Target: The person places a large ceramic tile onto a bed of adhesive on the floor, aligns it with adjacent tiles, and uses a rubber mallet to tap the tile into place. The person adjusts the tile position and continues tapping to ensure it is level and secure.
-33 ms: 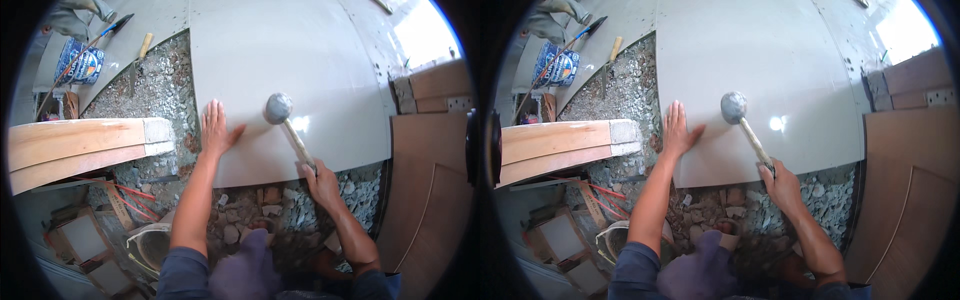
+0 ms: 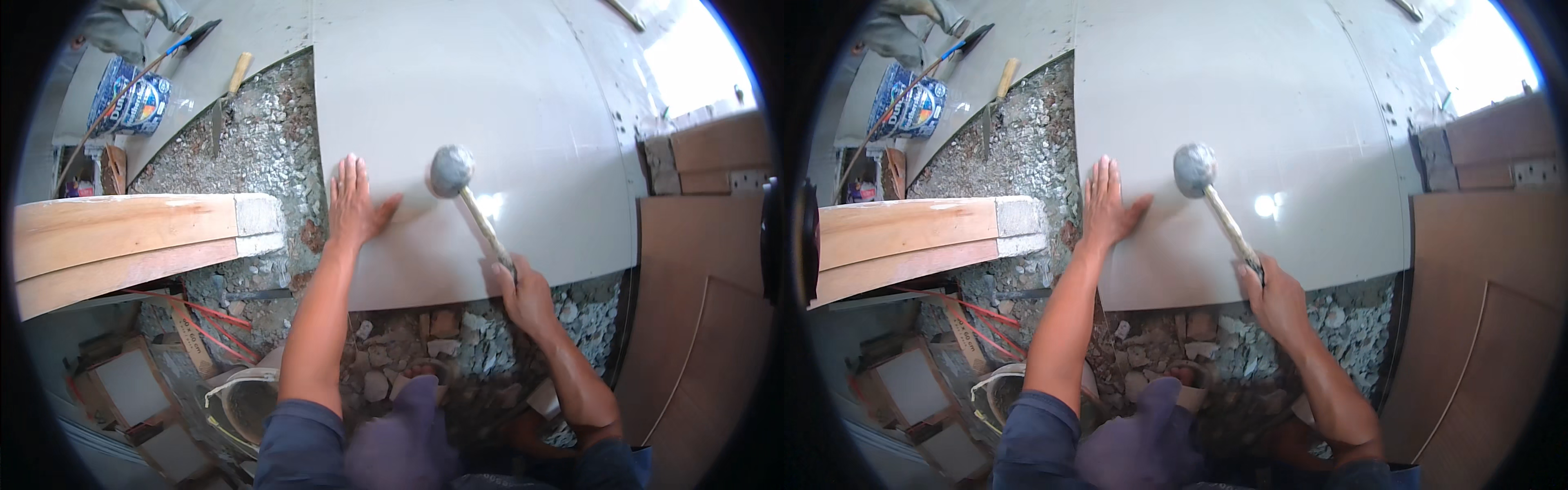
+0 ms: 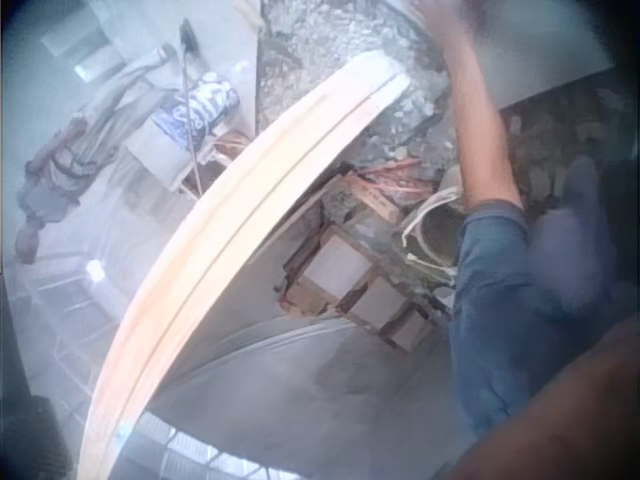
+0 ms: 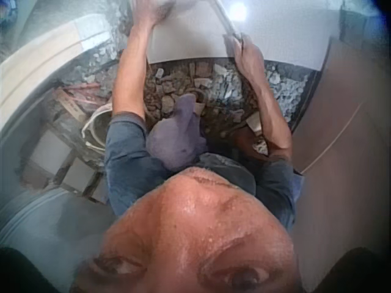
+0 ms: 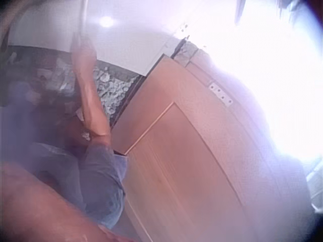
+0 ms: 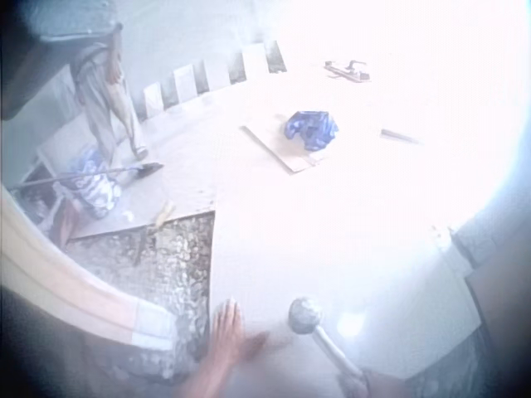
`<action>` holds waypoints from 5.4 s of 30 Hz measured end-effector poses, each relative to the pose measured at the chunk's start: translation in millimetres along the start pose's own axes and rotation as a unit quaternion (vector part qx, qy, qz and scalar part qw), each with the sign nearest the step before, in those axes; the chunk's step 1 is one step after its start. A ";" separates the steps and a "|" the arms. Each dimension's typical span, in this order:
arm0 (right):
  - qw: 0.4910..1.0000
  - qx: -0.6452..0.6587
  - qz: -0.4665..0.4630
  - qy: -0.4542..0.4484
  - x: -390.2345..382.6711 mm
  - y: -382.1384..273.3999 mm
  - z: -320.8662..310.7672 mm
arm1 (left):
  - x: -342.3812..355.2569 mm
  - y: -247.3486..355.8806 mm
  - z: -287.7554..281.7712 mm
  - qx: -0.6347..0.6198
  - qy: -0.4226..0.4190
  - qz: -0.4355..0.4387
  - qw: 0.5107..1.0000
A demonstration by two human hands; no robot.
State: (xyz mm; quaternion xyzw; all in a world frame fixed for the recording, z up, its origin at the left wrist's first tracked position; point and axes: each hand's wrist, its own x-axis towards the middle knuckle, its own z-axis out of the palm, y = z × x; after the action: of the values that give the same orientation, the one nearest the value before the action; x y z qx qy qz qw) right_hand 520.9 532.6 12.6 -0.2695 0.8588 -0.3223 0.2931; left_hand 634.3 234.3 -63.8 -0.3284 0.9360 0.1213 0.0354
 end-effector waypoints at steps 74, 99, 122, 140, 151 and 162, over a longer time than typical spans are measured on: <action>0.970 -0.222 0.066 0.071 -192.6 103.8 -171.4 | 47.4 205.0 0.1 0.042 0.030 0.291 0.955; 0.983 -0.149 -0.111 0.011 -60.8 142.3 -43.1 | 7.6 411.6 105.2 -0.069 0.109 0.462 0.877; 0.964 0.173 -0.038 0.200 -161.0 100.5 -176.6 | 8.5 404.8 115.2 -0.105 -0.003 0.442 0.891; 0.818 0.192 -0.212 0.500 125.1 38.0 -263.3 | 8.4 406.2 117.3 -0.105 0.018 0.444 0.890; 0.781 0.177 -0.195 0.565 147.5 83.2 -231.6 | 8.2 404.8 114.3 -0.090 0.016 0.451 0.888; 0.793 0.124 -0.172 0.571 139.7 79.8 -219.5 | 7.4 405.0 116.4 -0.110 0.030 0.442 0.890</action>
State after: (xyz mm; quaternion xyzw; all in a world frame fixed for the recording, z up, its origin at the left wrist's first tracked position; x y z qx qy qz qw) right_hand 255.1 579.9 45.9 -0.1409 0.7626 -0.5661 -0.2797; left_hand 374.5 564.6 -95.0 0.1143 0.9657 0.2163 -0.0864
